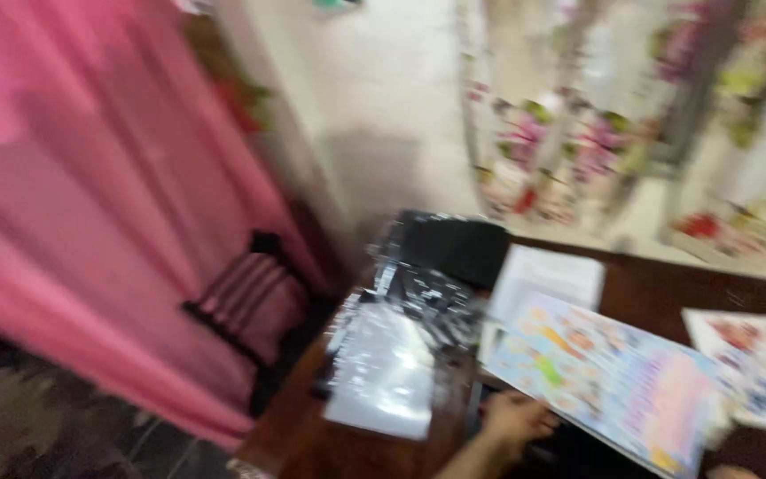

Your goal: Manually binding a printed notebook using a spiral binder and plastic protective covers.

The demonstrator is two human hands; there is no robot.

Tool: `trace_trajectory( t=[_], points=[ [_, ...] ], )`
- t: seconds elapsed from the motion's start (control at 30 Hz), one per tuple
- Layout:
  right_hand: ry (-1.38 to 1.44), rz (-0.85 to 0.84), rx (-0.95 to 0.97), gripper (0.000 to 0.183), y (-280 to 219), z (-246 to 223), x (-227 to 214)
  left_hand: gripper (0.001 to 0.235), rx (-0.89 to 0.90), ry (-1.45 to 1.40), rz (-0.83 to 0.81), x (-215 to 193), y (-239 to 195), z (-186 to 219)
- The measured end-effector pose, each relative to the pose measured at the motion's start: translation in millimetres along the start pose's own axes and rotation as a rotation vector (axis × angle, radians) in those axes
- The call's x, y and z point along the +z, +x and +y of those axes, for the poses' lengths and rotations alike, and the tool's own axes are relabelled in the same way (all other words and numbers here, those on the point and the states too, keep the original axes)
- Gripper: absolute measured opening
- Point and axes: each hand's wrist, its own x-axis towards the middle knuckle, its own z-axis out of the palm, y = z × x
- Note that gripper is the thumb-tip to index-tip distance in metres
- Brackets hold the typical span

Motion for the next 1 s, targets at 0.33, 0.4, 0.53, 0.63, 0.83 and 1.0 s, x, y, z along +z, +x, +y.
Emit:
trace_trajectory(
  t=[0.33,0.4,0.53,0.63,0.83,1.0],
  points=[
    [-0.09,0.126,0.045,0.03,-152.5,-119.9,-15.6,0.031,-0.012,-0.003,0.07,0.7,-38.0,27.3],
    [-0.094,0.142,0.108,0.027,-167.7,-145.3,-10.5,0.032,-0.052,0.072,0.118,0.3,-41.0,27.6],
    [-0.128,0.129,0.104,0.039,-182.8,-174.8,-7.6,0.035,-0.091,0.122,0.221,0.6,-37.6,37.5],
    [-0.105,0.097,-0.003,0.034,-178.0,-159.2,-12.8,0.032,-0.057,-0.042,0.13,0.9,-44.8,44.2],
    [-0.071,0.028,0.225,0.023,-191.3,-196.1,-13.6,0.043,-0.06,0.156,0.235,-40.4,-6.9,10.6],
    [-0.004,0.042,0.032,0.039,-157.1,-113.7,-12.1,0.029,0.097,0.082,0.024,-29.5,-13.8,11.2]
  ],
)
